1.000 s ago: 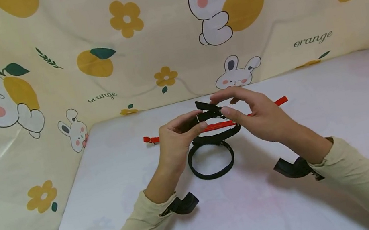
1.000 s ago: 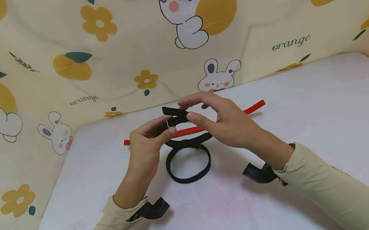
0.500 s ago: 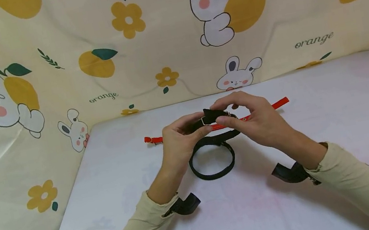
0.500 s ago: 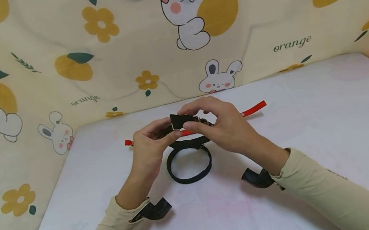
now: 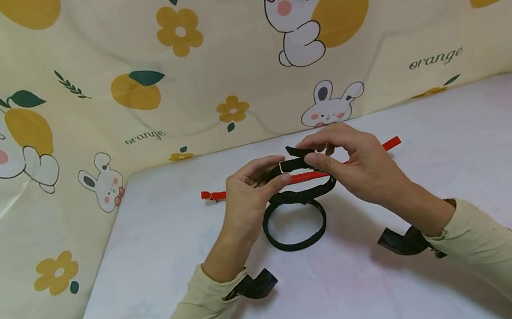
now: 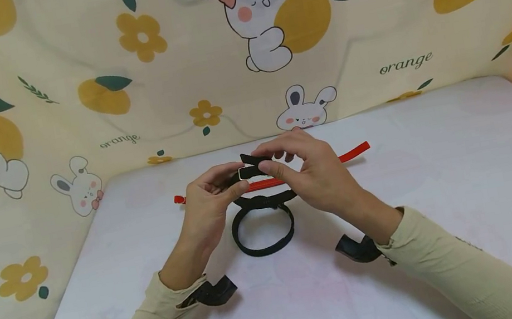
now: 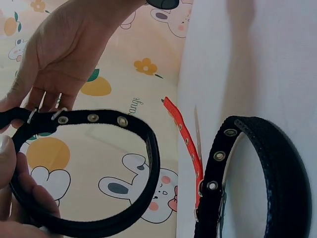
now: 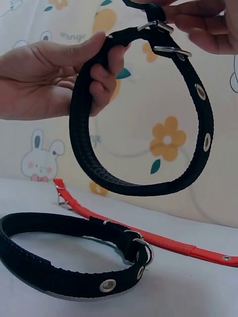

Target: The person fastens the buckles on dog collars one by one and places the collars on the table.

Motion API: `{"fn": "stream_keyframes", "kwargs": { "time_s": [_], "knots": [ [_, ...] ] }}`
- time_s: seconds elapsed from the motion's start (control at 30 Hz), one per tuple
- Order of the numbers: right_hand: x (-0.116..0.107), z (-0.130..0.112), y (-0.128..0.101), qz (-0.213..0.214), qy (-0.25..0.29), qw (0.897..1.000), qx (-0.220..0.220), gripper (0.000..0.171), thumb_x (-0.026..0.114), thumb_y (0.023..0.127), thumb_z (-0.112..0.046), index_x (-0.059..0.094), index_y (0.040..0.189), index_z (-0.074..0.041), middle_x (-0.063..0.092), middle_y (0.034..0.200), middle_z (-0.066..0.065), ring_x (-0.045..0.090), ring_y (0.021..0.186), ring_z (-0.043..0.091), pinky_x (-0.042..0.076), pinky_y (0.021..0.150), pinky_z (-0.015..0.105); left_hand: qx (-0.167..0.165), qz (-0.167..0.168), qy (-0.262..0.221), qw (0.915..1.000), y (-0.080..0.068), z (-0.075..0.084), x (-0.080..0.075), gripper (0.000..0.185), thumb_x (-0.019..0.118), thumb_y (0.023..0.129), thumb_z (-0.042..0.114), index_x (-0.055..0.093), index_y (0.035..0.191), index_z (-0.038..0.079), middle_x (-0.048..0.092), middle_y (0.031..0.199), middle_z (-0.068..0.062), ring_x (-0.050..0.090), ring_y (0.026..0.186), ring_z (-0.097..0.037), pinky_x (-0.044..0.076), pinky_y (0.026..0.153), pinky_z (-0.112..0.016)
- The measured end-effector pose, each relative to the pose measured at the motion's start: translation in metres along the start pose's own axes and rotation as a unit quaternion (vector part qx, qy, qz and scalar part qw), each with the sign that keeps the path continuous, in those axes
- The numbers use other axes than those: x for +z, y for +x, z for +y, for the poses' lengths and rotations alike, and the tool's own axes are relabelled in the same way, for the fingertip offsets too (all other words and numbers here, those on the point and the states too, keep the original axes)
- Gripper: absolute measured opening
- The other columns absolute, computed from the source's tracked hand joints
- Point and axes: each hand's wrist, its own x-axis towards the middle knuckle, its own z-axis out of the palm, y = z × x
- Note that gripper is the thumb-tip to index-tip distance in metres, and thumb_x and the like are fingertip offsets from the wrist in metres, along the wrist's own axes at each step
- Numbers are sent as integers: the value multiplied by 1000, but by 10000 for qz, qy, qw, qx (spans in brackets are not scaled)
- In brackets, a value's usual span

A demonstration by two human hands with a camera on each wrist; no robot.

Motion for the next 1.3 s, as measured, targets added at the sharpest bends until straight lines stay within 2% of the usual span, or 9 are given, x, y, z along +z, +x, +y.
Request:
{"fn": "stream_keyframes", "kwargs": {
  "time_s": [0.3, 0.63, 1.03, 1.3],
  "knots": [
    [-1, 1, 1, -25, 33, 9998, -174, 24, 74, 89, -12, 75, 112, -15, 69, 109, -6, 59, 105, 4, 51, 84, 13, 146, 161, -70, 9997, 0, 0, 0, 33, 76, 83, -4, 71, 116, 0, 74, 102, -1, 64, 93, -14, 55, 82, -20],
    [-2, 1, 0, -11, -107, 9992, -373, 23, 75, 88, -9, 76, 110, -16, 68, 106, -5, 59, 100, 4, 52, 86, 13, 221, 160, -243, 9993, -1, 3, 1, 34, 75, 82, -6, 69, 116, -4, 73, 98, 4, 64, 93, -15, 55, 83, -19],
    [1, 0, -1, -22, -794, 9947, -646, 24, 77, 86, -9, 77, 106, -22, 67, 102, -7, 59, 86, 3, 48, 76, 16, 261, 201, -112, 9994, -2, 3, 1, 33, 76, 81, -6, 71, 114, -3, 74, 101, -3, 65, 92, -15, 56, 81, -20],
    [2, 0, -3, 8, -1015, 9919, -767, 24, 77, 86, -6, 78, 105, -21, 66, 99, -6, 59, 83, 5, 44, 71, 16, 247, 153, -14, 9996, -3, 3, 1, 32, 78, 81, -3, 72, 113, -1, 74, 103, -5, 65, 92, -15, 56, 81, -19]
  ]
}}
